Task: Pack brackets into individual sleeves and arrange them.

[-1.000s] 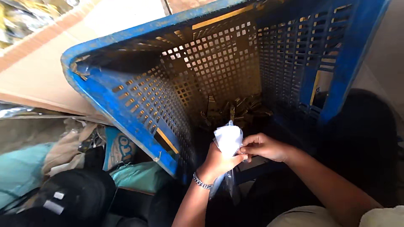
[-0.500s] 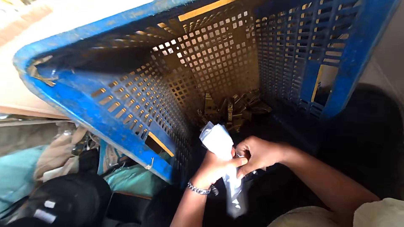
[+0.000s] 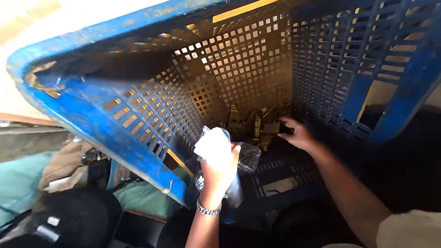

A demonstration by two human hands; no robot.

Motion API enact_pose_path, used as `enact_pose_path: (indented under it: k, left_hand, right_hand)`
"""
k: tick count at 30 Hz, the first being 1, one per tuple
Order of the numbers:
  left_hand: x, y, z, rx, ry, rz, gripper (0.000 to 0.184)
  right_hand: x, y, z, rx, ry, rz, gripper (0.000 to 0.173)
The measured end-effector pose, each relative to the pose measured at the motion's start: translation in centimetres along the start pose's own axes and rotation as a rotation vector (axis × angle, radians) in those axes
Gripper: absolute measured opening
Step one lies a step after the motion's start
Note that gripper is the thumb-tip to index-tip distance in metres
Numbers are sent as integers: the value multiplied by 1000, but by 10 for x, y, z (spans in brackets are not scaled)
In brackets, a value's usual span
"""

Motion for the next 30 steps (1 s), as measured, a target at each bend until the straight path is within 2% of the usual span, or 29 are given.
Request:
enact_pose_path:
  k: [2, 3, 5, 6, 8, 10, 14, 17, 18, 20, 22, 24, 27, 28, 30]
  left_hand:
    - [0, 3, 0, -14, -11, -24, 36]
    - [1, 4, 0, -24, -36, -29, 33]
    - [1, 7, -1, -35, -75, -11, 32]
    - [2, 7, -2, -39, -86, 26, 33]
    - [4, 7, -3, -45, -98, 93, 33]
    - [5, 5, -5, -33, -109, 110, 33]
    - [9, 1, -4, -16, -97, 112, 33]
    - [11, 1, -3, -28, -109, 114, 29]
    - [13, 1, -2, -30, -112, 107, 29]
    - [15, 2, -1, -26, -85, 81, 30]
    - [17, 2, -1, -11, -53, 60, 35]
    - [17, 3, -3, -7, -55, 60, 39]
    - [15, 5, -7, -38, -185, 7, 53]
    - [16, 8, -10, -48, -253, -64, 58]
    - [18, 15, -17, -31, -369, -244, 56]
  right_hand:
    - [-30, -18, -20, 41, -28, 437, 76]
    - [-41, -19, -27, -35, -51, 659, 78]
    - [-55, -9, -32, -240, -69, 1025, 74]
    - [-62, -4, -35, -288, -43, 1170, 67]
    - [-78, -1, -41, -255, 62, 1388, 48]
    - [-91, -6, -49, -208, 97, 1481, 59]
    - [-113, -31, -60, -338, -178, 1448, 80]
    - [-118, -47, -74, -347, -212, 1364, 94]
    - [-116, -47, -82, -373, -238, 1330, 92]
    - [-114, -42, -97, -417, -247, 1186, 72]
    - [-114, -37, -105, -328, -67, 987, 56]
    - [-117, -32, -107, -338, 13, 842, 56]
    - [-127, -16, -111, -541, -28, 727, 60]
    - [-132, -7, -110, -532, -11, 658, 59]
    - [-134, 4, -98, -271, -57, 445, 54]
Point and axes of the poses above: each hand's wrist, its own z-axis towards the middle knuckle, its own y-axis out of the palm, x = y × z, the point moved 6 cm from there along z, towards the middle knuckle, and after that the axes turned 9 degrees about -z, right-handed, at the moved point
